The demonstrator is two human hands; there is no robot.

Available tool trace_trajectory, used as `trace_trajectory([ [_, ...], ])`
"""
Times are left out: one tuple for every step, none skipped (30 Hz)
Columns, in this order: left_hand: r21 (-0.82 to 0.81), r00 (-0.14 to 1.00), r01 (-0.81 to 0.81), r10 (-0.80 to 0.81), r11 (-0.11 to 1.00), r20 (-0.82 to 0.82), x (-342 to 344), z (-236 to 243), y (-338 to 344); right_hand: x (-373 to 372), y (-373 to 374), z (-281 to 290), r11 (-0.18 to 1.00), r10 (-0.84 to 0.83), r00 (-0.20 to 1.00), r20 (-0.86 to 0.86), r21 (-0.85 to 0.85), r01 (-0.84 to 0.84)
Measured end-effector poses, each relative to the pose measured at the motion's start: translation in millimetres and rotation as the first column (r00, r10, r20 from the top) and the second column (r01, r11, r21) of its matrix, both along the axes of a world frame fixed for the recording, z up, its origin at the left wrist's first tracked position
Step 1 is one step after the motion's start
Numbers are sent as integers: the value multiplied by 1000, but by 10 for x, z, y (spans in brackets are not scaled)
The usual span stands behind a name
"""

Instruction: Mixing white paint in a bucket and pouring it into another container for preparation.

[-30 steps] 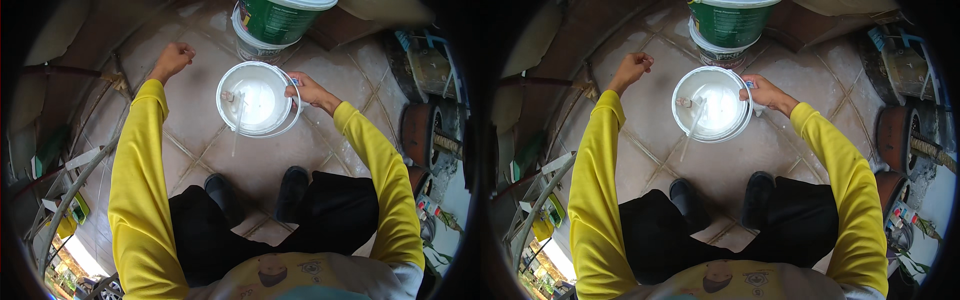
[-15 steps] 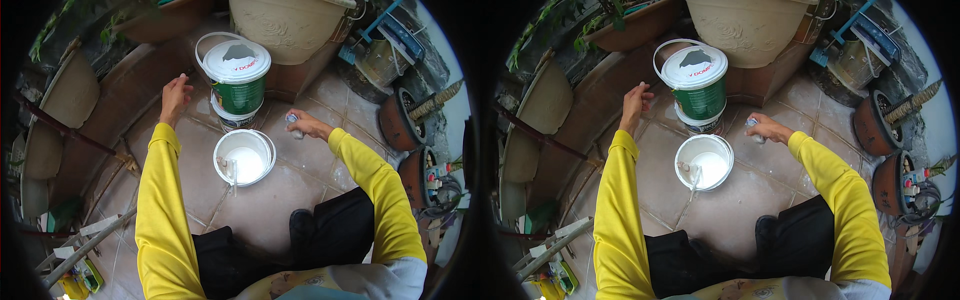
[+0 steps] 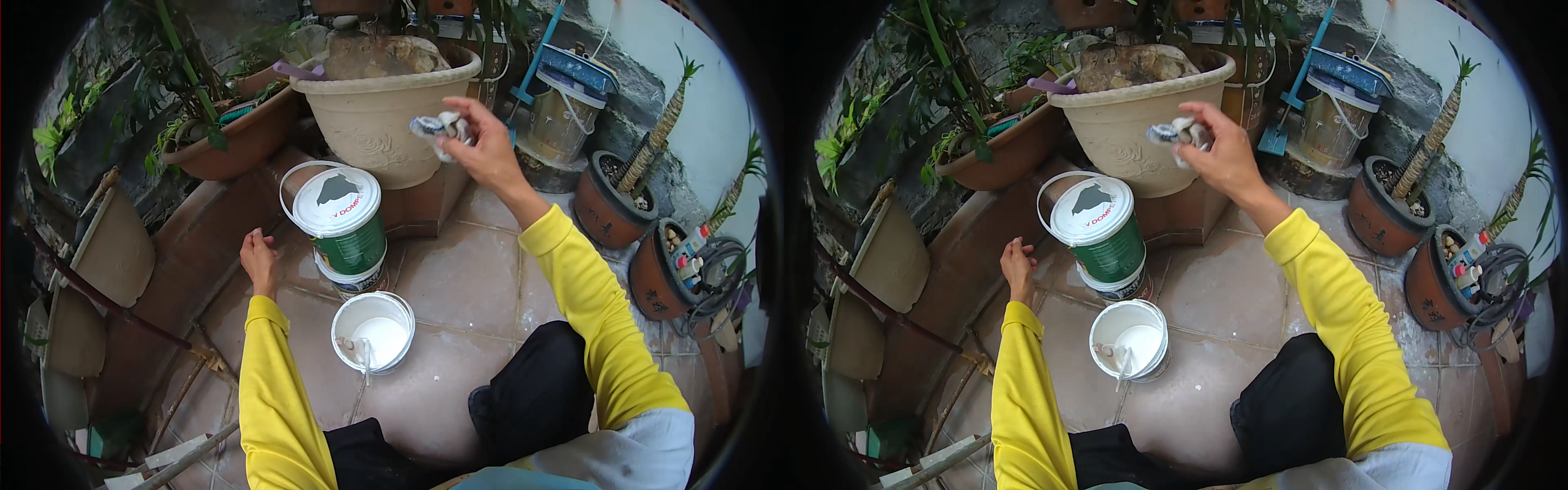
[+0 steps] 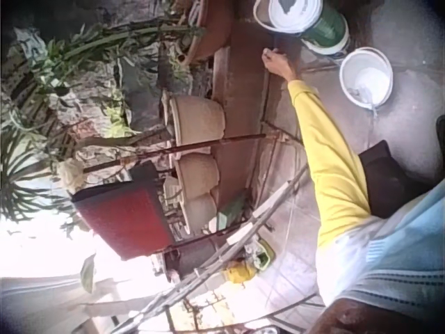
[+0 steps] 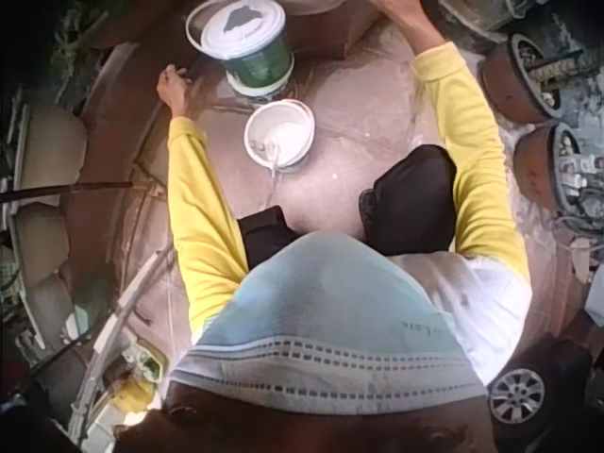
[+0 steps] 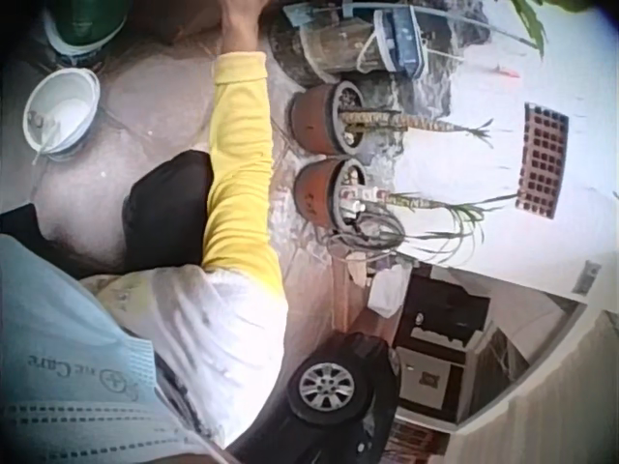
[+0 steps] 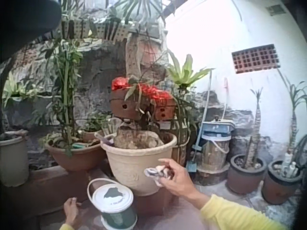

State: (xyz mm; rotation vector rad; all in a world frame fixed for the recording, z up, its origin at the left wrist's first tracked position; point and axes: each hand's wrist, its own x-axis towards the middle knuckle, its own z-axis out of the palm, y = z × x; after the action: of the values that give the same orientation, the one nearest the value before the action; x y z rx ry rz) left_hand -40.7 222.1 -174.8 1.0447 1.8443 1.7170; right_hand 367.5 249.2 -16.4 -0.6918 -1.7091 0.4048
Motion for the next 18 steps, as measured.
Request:
trace_trajectory([
  [1,998,-6,6,1000,59,-38,-15,-22,28,76,232,990,-88,994,-61,106,94],
  [-20,995,-29,31,999,99,-69,-21,-41,55,164,451,957,-152,983,-104,231,172],
  [-26,991,-31,34,999,130,-85,-19,-51,68,266,644,923,-196,970,-144,307,232],
  [5,991,-7,6,1000,134,-86,-16,-56,76,368,797,886,-239,957,-164,365,284],
  [6,991,1,-2,1000,134,-75,-9,-56,60,470,895,820,-326,934,-144,449,355],
  [-15,992,-9,10,1000,126,-56,-4,-56,54,547,927,827,-417,909,5,417,377],
  [8,991,7,-8,1000,136,-27,7,-45,7,642,932,789,-457,871,179,535,304],
  [-3,990,18,-17,1000,138,10,16,-34,-34,717,900,759,-502,790,351,618,207],
  [-37,991,12,-7,999,134,45,28,-23,-40,764,836,722,-488,811,324,672,166],
  [-16,990,23,-21,1000,141,79,40,-14,-56,800,759,761,-516,783,348,605,233],
  [-1,991,38,-38,999,130,113,49,-4,-58,830,700,805,-553,710,436,500,319],
  [-9,994,33,-32,999,107,146,57,7,-51,854,658,795,-531,756,383,534,288],
  [-1,990,56,-55,998,133,171,68,20,-29,865,628,841,-478,762,437,479,252],
  [16,987,69,-71,997,144,195,79,37,-8,871,611,884,-430,760,487,400,243],
  [17,986,83,-85,996,142,214,88,49,18,868,609,890,-414,788,456,384,246],
  [-8,989,73,-71,997,132,226,98,61,35,859,610,900,-394,791,468,372,228],
  [5,988,83,-83,997,127,244,100,67,52,838,615,870,-416,807,418,442,219],
  [12,985,96,-97,995,141,255,107,78,52,813,611,838,-433,817,381,503,210],
])
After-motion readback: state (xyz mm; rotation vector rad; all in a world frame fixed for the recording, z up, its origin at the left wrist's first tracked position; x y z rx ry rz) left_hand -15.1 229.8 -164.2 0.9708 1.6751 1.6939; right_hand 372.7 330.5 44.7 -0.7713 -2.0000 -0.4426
